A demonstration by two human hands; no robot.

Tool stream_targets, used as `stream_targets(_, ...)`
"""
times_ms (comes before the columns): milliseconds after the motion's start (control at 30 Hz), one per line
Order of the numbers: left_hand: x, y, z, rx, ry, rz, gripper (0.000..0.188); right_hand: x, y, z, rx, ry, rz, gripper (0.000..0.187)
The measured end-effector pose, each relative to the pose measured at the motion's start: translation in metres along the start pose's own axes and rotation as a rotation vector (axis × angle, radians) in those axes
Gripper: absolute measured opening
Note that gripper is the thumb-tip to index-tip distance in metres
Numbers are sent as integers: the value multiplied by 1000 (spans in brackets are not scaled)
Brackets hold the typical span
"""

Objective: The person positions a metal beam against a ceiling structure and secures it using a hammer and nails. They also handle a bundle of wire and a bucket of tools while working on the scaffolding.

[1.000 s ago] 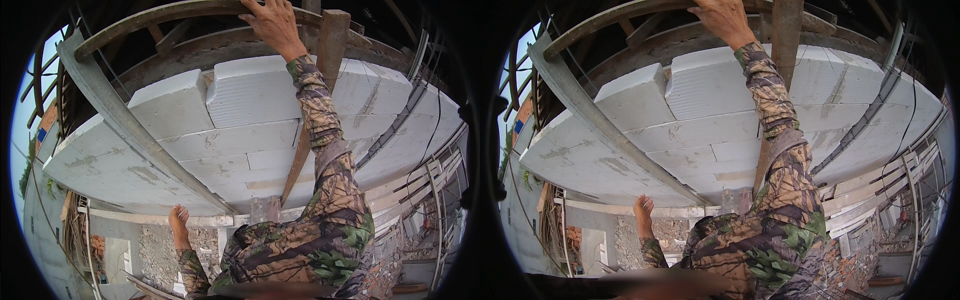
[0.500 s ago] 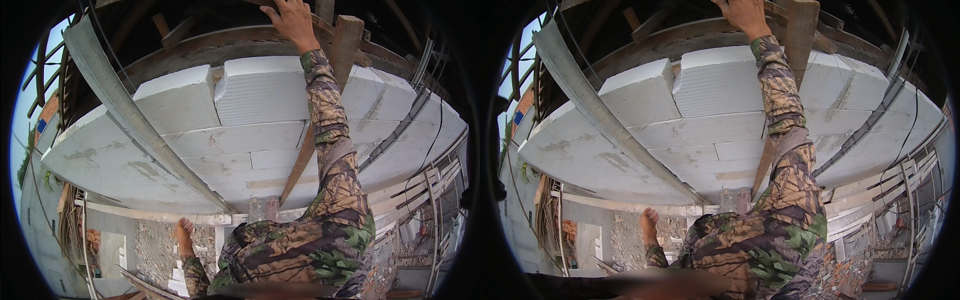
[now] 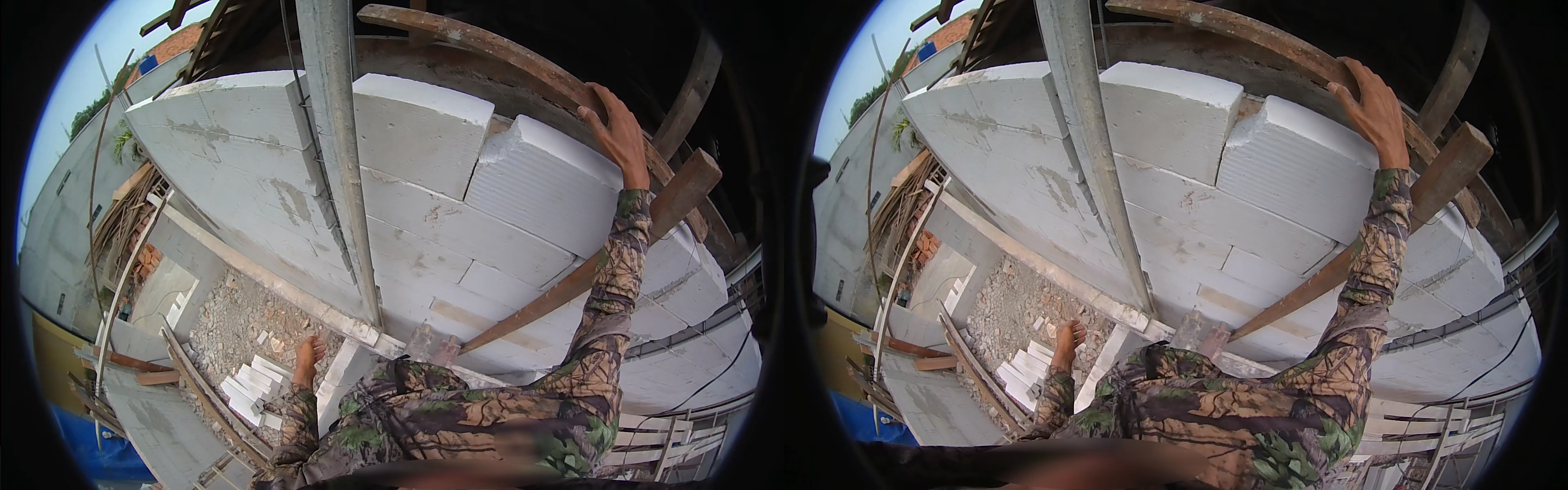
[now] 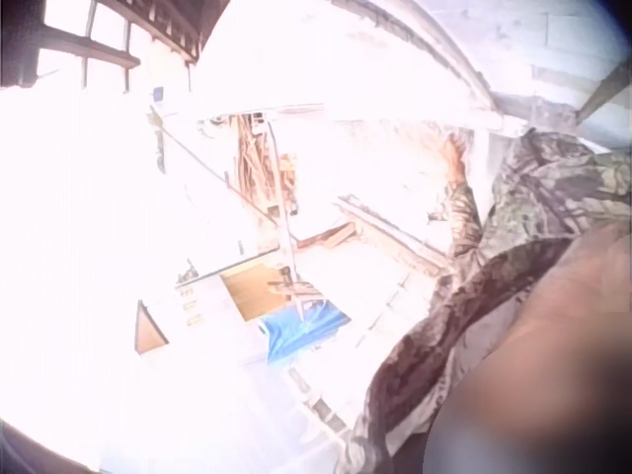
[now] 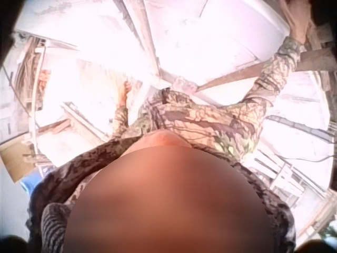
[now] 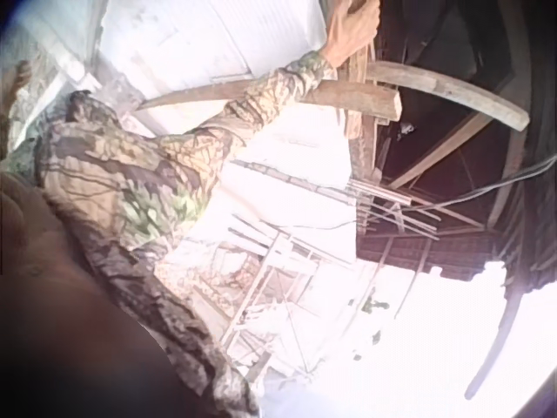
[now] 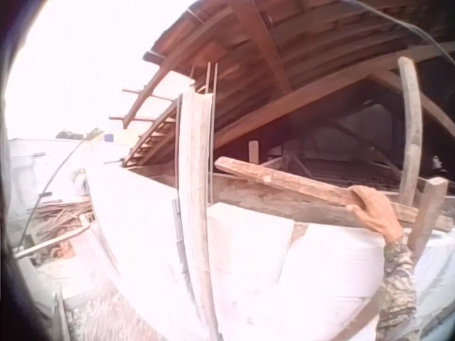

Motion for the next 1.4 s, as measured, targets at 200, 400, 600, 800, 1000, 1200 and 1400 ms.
stream_targets(200, 5, 9, -24, 31, 104, 25, 19, 2, 12, -5, -82, -214, -225, 70)
stream_targets(400, -1, 10, -44, 67, 129, 17, 13, -10, 24, 3, -107, -167, -244, 74)
stream_targets(600, 5, 10, -118, 105, 68, 111, 23, -11, 22, -6, -117, -200, -430, 62)
stream_targets(800, 2, 41, -234, 176, -352, 516, 44, -14, 56, -75, 288, -105, 222, 54)
stream_targets(1000, -29, 134, -330, 567, -73, 857, 45, -218, 89, -204, 465, -631, -94, 44)
stream_targets(1200, -112, 250, -390, 760, 461, 1068, 40, -369, 132, -399, 885, -977, -989, 30)
stream_targets(1400, -284, 310, -409, 799, 1256, 1337, 28, -412, 262, -558, 1053, -1212, -1572, 30)
Point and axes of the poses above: each hand's wrist, its own y-axis away from the middle knuckle, its own x-axis out of the back of the hand, z = x × y, the point moved 1 cm from there along -y, towards the middle knuckle, and after that the axes turned 15 degrees about -y, right-handed, at the moved point
